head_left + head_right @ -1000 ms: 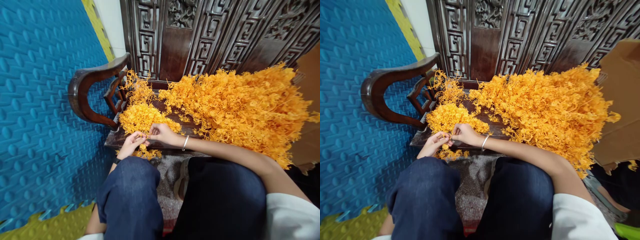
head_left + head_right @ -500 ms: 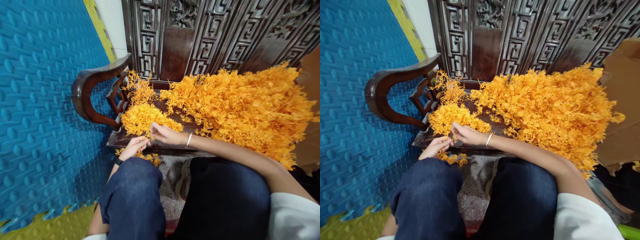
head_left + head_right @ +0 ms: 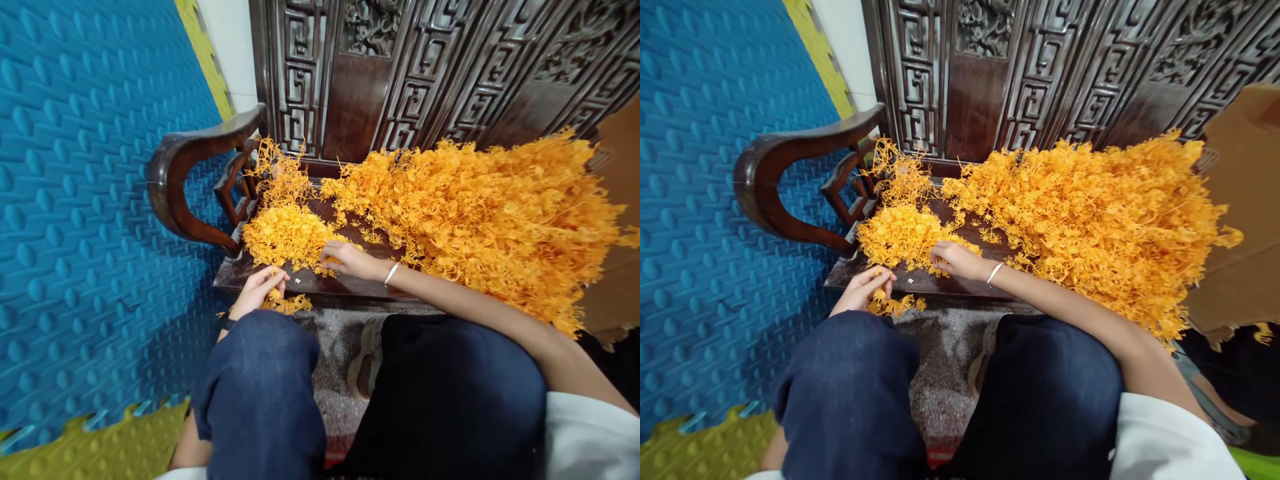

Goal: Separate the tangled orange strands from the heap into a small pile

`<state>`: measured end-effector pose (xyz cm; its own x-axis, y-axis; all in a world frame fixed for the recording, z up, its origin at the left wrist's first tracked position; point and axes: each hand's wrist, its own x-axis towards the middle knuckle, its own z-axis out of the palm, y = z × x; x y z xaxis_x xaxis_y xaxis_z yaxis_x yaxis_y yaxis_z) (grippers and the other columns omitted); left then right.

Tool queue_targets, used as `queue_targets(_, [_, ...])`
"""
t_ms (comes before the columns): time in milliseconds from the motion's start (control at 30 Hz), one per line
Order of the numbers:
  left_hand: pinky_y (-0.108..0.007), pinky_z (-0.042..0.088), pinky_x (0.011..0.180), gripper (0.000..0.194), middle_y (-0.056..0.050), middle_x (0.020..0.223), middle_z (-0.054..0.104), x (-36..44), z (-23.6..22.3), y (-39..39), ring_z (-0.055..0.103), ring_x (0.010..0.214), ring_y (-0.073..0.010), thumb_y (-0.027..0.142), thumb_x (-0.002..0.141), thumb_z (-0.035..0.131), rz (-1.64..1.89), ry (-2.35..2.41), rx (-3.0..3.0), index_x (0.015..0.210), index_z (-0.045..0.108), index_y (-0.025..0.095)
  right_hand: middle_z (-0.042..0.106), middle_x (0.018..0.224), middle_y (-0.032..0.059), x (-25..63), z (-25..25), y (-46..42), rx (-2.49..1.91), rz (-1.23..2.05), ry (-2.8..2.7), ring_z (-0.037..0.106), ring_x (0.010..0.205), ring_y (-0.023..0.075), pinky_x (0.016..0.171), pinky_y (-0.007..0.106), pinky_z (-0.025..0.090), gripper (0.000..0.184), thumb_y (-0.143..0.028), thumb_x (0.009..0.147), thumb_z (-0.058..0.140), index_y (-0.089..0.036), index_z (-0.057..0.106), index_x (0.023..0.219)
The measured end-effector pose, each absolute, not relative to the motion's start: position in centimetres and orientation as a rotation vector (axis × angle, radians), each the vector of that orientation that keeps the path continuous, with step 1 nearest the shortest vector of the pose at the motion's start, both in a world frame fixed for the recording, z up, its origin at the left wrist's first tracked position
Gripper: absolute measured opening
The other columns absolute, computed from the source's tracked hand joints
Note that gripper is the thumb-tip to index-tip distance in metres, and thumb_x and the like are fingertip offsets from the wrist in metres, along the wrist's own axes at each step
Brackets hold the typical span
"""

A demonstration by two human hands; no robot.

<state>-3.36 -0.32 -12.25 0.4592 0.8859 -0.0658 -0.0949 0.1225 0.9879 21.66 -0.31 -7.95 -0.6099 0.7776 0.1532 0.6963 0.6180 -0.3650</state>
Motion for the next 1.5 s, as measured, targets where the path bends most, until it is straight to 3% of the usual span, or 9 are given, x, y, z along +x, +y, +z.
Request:
queue_targets(133, [-0.022, 0.046, 0.057, 0.024, 0.0, 0.058, 0.059, -2.8, -12.4, -0.2, 0.058, 0.053, -0.0102, 0.038, 0.074, 0.065, 0.885, 0.773, 1.32, 0.08, 0.064, 0.015, 0.057, 0.099, 0.0106, 21.4, -8.1, 0.6, -1.154, 0.047, -2.703, 0.051, 0.091, 0.0203, 0.081, 0.034, 0.039, 0.012, -0.022, 0.086, 0.051, -0.015, 0.059, 0.09])
queue_targets(300, [-0.022, 0.046, 0.056, 0.023, 0.002, 0.058, 0.058, -2.6, -12.5, -0.2, 0.057, 0.051, -0.0101, 0.038, 0.076, 0.063, 0.879, 0.717, 1.297, 0.082, 0.06, 0.016, 0.057, 0.103, 0.0129, 21.0, -8.0, 0.9, -1.206, -0.032, -2.802, 0.05, 0.092, 0.0218, 0.078, 0.035, 0.038, 0.012, -0.017, 0.085, 0.05, -0.013, 0.06, 0.088])
queue_targets(500, [-0.026, 0.052, 0.057, 0.025, -0.003, 0.084, 0.062, -2.2, -12.4, -0.3, 0.062, 0.076, -0.017, 0.04, 0.074, 0.064, 1.026, 0.716, 1.125, 0.081, 0.057, 0.017, 0.061, 0.083, 0.0066, 18.7, -7.2, 0.1, -1.06, 0.494, -2.517, 0.054, 0.079, 0.0149, 0.077, 0.029, 0.042, 0.021, -0.031, 0.087, 0.051, -0.013, 0.061, 0.083])
queue_targets(633, [-0.032, 0.052, 0.071, 0.025, -0.004, 0.096, 0.065, -1.8, -12.1, -0.5, 0.063, 0.089, -0.0199, 0.04, 0.074, 0.065, 1.178, 0.705, 1.052, 0.082, 0.054, 0.019, 0.06, 0.077, 0.0023, 16.6, -6.6, -0.9, -0.972, 0.809, -2.364, 0.053, 0.07, 0.0113, 0.067, 0.024, 0.043, 0.026, -0.04, 0.083, 0.055, -0.014, 0.06, 0.084])
queue_targets(767, [-0.036, 0.045, 0.091, 0.027, -0.005, 0.102, 0.065, -1.5, -11.5, -0.7, 0.06, 0.1, -0.0205, 0.041, 0.072, 0.067, 1.184, 0.721, 1.093, 0.082, 0.053, 0.019, 0.055, 0.071, -0.0009, 15.0, -6.9, -1.4, -1.031, 0.919, -2.293, 0.049, 0.062, 0.0091, 0.06, 0.022, 0.04, 0.033, -0.044, 0.079, 0.059, -0.014, 0.058, 0.091])
queue_targets(867, [-0.036, 0.04, 0.096, 0.027, -0.005, 0.104, 0.065, -1.4, -11.5, -0.7, 0.058, 0.104, -0.0201, 0.041, 0.072, 0.067, 1.17, 0.747, 1.144, 0.082, 0.053, 0.02, 0.051, 0.068, -0.0017, 14.4, -7.3, -1.3, -1.031, 0.888, -2.315, 0.044, 0.06, 0.0085, 0.059, 0.022, 0.038, 0.027, -0.039, 0.076, 0.063, -0.013, 0.056, 0.08])
queue_targets(1000, [-0.031, 0.045, 0.086, 0.03, -0.004, 0.101, 0.064, -1.5, -12.1, -0.6, 0.059, 0.095, -0.0176, 0.043, 0.072, 0.066, 1.15, 0.766, 1.163, 0.084, 0.054, 0.019, 0.048, 0.069, -0.0027, 14.3, -7.8, -1.1, -1.047, 0.979, -2.205, 0.043, 0.061, 0.0078, 0.059, 0.021, 0.038, 0.017, -0.024, 0.073, 0.066, -0.015, 0.052, 0.071])
queue_targets(1233, [-0.019, 0.04, 0.046, 0.035, 0.001, 0.066, 0.058, -1.9, -12.5, -0.3, 0.051, 0.049, -0.0073, 0.047, 0.069, 0.068, 0.922, 0.812, 1.159, 0.08, 0.058, 0.015, 0.06, 0.064, -0.0036, 14.7, -8.2, -0.8, -1.121, 1.67, -1.502, 0.057, 0.061, 0.008, 0.064, 0.023, 0.045, 0.019, -0.017, 0.067, 0.068, -0.016, 0.049, 0.072])
queue_targets(1500, [-0.016, 0.03, 0.033, 0.031, 0.007, 0.041, 0.048, -1.5, -11.9, -0.7, 0.042, 0.035, -0.0079, 0.042, 0.07, 0.067, 0.855, 0.779, 1.049, 0.08, 0.049, 0.018, 0.058, 0.057, -0.0049, 15.4, -7.2, -1.0, -1.226, 1.609, -1.406, 0.054, 0.054, 0.0058, 0.06, 0.021, 0.044, 0.012, -0.01, 0.067, 0.066, -0.013, 0.054, 0.068])
